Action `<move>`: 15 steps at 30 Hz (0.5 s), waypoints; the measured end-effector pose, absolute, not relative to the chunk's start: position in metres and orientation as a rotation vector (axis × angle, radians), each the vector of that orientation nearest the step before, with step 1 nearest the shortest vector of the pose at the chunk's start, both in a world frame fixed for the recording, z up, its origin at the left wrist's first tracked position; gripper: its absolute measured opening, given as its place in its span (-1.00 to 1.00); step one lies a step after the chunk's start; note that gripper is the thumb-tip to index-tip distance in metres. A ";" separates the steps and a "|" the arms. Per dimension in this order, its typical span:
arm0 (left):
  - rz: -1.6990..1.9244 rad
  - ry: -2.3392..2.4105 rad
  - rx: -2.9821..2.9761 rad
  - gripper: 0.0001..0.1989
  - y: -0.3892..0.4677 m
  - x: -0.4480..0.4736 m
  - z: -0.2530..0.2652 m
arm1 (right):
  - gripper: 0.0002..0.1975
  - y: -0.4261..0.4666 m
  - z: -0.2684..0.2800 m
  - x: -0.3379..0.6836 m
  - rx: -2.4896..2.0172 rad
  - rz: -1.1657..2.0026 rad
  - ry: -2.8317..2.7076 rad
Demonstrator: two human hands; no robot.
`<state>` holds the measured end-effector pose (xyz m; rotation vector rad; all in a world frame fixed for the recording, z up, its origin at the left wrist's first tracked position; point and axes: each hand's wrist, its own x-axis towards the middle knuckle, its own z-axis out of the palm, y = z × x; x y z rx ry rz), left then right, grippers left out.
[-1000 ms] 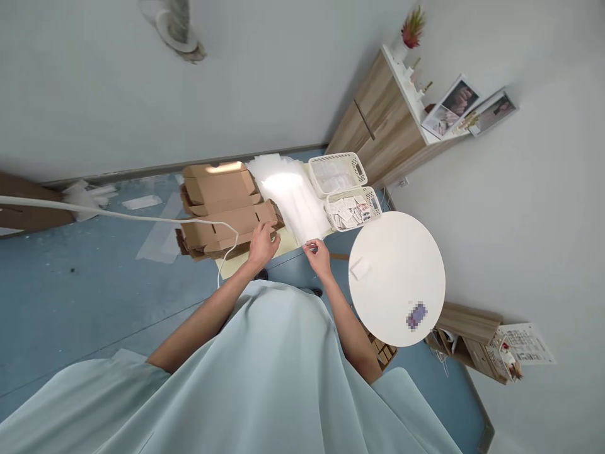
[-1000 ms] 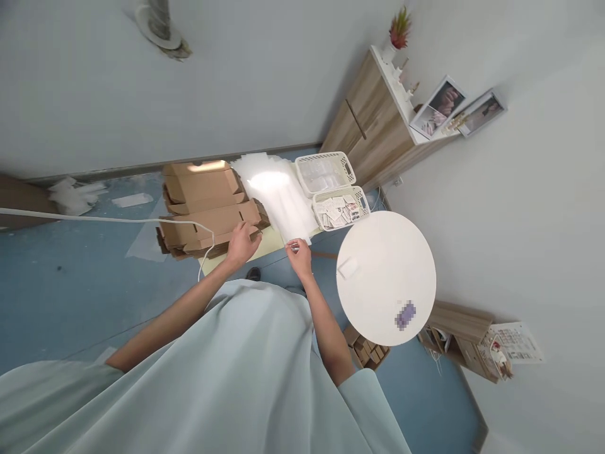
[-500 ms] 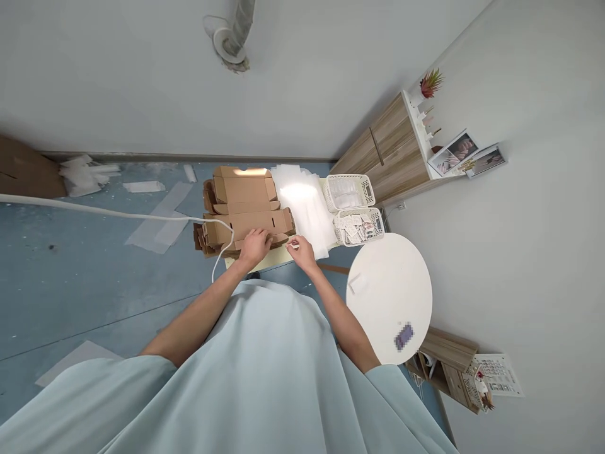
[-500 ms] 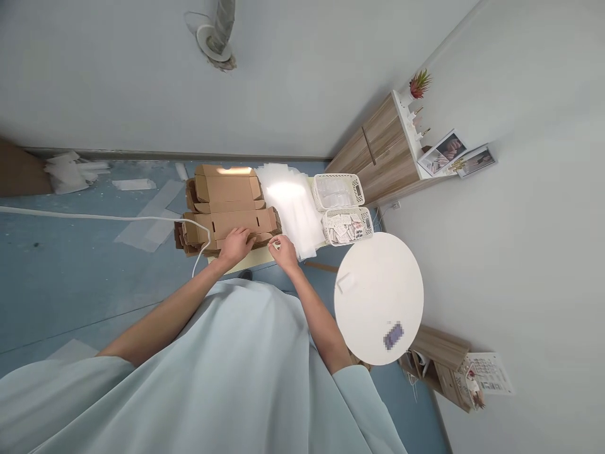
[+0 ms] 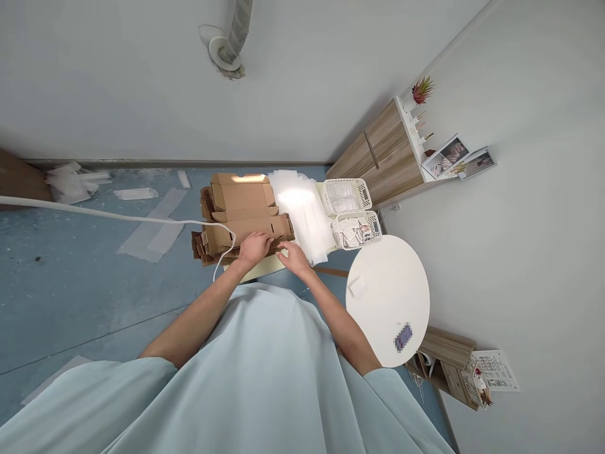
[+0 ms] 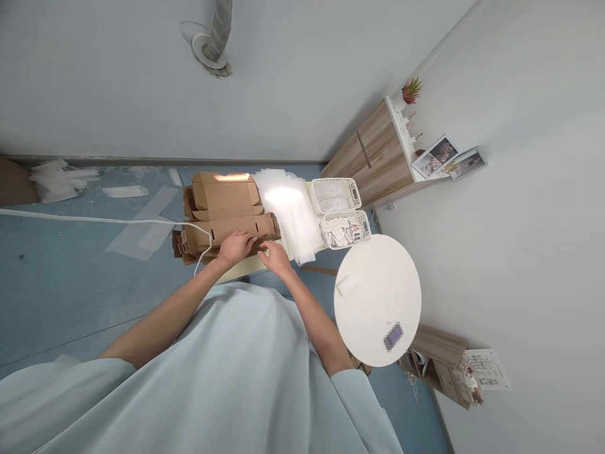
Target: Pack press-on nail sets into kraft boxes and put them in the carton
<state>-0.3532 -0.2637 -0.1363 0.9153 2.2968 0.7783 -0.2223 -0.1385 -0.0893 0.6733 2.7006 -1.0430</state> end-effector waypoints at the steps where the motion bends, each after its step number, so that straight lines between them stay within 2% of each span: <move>1: 0.748 2.314 0.913 -0.59 -0.263 -0.354 -0.136 | -0.77 -0.139 -0.091 -0.224 0.666 -1.014 2.690; 11: 0.658 2.322 1.022 -0.63 -0.263 -0.350 -0.136 | -0.83 -0.151 -0.110 -0.226 0.713 -0.805 2.541; 13: 0.691 2.297 1.004 -0.64 -0.264 -0.355 -0.137 | -0.74 -0.153 -0.110 -0.225 0.714 -0.783 2.515; 15: 0.696 2.269 1.010 -0.64 -0.265 -0.361 -0.138 | -0.57 -0.153 -0.109 -0.223 0.731 -0.757 2.478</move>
